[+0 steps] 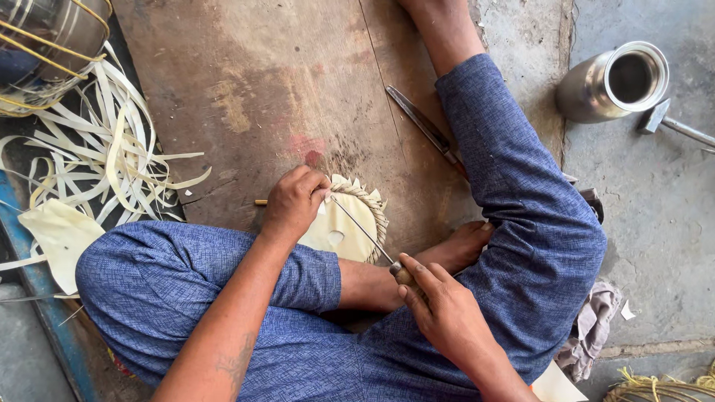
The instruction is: The person sits on the floor and uses a metal tool to punch holes into the edge of a drum skin. They then use a knife to trim the excess skin around the rim of the drum. The person repeats this process of punching and trimming around the circumference of the drum.
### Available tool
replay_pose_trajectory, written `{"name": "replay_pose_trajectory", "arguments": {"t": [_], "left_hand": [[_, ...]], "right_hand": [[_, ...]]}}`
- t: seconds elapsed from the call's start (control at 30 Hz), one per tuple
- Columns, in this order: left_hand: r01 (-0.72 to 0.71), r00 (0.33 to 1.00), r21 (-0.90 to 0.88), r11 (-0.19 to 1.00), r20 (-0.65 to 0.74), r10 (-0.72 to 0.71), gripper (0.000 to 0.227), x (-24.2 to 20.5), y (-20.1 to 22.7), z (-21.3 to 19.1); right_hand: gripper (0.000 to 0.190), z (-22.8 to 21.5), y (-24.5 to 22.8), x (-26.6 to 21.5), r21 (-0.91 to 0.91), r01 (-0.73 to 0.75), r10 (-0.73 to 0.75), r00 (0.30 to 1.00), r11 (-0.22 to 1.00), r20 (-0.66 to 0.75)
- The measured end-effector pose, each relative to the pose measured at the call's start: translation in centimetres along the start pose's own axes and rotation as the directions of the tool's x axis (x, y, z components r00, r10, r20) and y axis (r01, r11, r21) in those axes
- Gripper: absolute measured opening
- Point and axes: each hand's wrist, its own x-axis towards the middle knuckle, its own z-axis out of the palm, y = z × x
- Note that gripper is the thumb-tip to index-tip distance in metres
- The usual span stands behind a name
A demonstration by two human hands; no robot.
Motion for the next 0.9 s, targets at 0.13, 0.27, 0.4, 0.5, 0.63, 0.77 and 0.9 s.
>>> {"name": "replay_pose_trajectory", "arguments": {"t": [0.13, 0.27, 0.4, 0.5, 0.63, 0.77, 0.9], "left_hand": [[-0.012, 1.0, -0.018, 1.0, -0.01, 0.012, 0.008, -0.4, 0.0, -0.1], [0.0, 1.0, 0.013, 1.0, 0.004, 0.0, 0.007, -0.3, -0.4, 0.3], [0.026, 0.999, 0.066, 0.998, 0.026, -0.027, 0.006, -0.2, -0.4, 0.6], [0.047, 0.998, 0.09, 0.995, 0.048, -0.051, 0.008, -0.2, -0.5, 0.8], [0.041, 0.998, 0.088, 0.995, 0.046, -0.045, 0.009, -0.1, -1.0, 1.2], [0.094, 0.996, 0.121, 0.988, -0.016, -0.092, 0.007, -0.3, -1.3, 1.6], [0.21, 0.978, 0.098, 0.973, -0.036, -0.207, 0.012, -0.9, -4.0, 3.1]], "right_hand": [[0.048, -0.4, -0.3, 0.3, -0.004, -0.002, 0.002, 1.0, 1.0, 0.008], [0.048, -0.4, -0.4, 0.7, -0.042, -0.001, 0.002, 1.0, 0.999, 0.017], [0.047, -0.7, -0.8, 1.2, -0.08, -0.017, 0.02, 0.999, 0.997, 0.035], [0.043, -1.3, -1.6, 1.5, -0.113, 0.042, -0.041, 0.999, 0.993, 0.008], [0.043, -2.9, -3.9, 2.6, -0.295, 0.074, -0.056, 0.996, 0.953, 0.071], [0.044, -4.7, -7.8, 4.9, -0.535, 0.016, 0.119, 0.969, 0.844, 0.217], [0.03, -5.5, -11.3, 7.8, -0.639, 0.145, 0.072, 0.951, 0.755, 0.301]]}}
